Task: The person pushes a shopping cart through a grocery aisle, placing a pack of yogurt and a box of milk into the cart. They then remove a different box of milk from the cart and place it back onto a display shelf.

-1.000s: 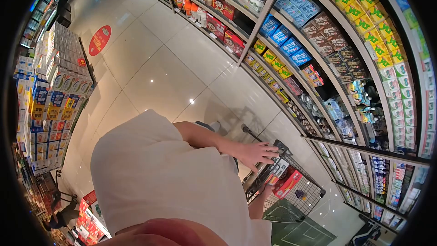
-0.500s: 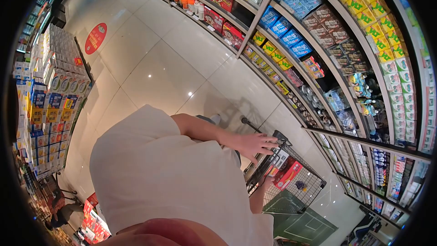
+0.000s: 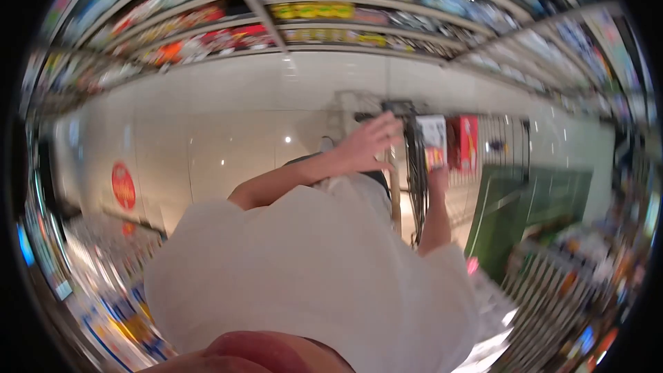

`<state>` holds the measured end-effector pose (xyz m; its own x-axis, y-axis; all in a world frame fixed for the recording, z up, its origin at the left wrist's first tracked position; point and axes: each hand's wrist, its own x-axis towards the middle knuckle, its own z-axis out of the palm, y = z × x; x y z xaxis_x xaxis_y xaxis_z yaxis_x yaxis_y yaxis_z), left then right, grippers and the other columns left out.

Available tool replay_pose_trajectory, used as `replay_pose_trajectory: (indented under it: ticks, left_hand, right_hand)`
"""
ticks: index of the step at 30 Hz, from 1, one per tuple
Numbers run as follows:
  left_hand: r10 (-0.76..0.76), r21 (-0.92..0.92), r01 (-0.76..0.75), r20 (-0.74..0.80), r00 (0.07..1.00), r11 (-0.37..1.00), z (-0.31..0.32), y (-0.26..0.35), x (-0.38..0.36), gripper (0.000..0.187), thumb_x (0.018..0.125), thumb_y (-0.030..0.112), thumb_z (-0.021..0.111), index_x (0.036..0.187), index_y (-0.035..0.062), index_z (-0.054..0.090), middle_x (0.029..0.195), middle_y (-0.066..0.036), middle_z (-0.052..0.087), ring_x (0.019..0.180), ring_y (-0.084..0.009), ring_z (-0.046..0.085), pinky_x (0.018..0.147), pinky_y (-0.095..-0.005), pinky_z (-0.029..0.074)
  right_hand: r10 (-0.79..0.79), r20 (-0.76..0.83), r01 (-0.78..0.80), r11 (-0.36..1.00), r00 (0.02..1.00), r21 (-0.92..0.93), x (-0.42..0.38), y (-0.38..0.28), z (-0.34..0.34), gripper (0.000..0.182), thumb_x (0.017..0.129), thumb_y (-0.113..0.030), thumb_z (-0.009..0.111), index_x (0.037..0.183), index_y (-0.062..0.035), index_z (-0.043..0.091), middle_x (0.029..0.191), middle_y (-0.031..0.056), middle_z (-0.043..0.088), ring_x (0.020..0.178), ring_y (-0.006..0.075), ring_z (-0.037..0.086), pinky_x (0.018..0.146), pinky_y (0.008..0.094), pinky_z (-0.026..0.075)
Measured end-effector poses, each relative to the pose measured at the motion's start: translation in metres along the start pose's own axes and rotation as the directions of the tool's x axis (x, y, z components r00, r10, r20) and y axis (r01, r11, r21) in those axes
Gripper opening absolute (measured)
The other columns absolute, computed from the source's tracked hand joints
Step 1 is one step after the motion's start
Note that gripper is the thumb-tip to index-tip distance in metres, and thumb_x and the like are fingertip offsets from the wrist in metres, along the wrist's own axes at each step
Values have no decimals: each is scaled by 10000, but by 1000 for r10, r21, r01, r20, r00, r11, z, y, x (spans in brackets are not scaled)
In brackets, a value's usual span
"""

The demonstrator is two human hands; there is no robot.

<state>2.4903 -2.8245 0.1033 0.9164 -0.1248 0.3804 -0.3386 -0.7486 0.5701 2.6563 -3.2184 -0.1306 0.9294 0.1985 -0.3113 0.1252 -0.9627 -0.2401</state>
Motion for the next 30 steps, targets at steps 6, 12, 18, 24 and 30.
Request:
replay_pose_trajectory:
  ticks: [6,12,18,24,30]
  left_hand:
    - [-73,-5,74,100,992,997,-3,14,14,714,794,492,875,1339,84,664,1605,-173,443,1521,-457,331,1187,-559,395]
    - [-22,13,20,147,989,1000,11,8,16,775,795,430,908,1409,92,579,1623,-209,376,1507,-542,285,1179,-607,383]
    - [-66,74,50,239,969,996,15,12,23,648,876,407,831,1407,122,591,1648,-197,363,1535,-527,241,1203,-681,257]
    - [-153,196,103,262,953,975,26,17,60,263,965,343,712,1101,121,683,1600,-172,460,1545,-501,242,1212,-736,110]
    - [-174,326,89,243,954,941,48,16,76,191,984,263,660,891,97,647,1527,-149,537,1506,-477,304,1190,-767,74]
  right_hand:
    - [216,168,-214,976,962,-30,-36,-74,-99,928,760,-518,837,1390,37,443,1255,284,687,1166,443,683,982,515,558]
    - [449,102,-461,860,887,221,-51,-25,-142,976,719,-657,837,1304,64,534,1195,284,723,1133,422,711,964,488,566]
    - [808,30,-751,533,589,389,-51,41,-117,1021,738,-678,801,1342,88,501,1238,284,708,1156,413,709,995,492,559]
    - [901,127,-851,336,416,403,-13,86,-52,942,790,-628,777,1407,34,513,1350,217,679,1258,379,667,1048,480,543]
    - [900,197,-865,285,390,413,14,97,23,856,807,-529,813,1402,10,516,1379,212,655,1287,358,649,1075,479,530]
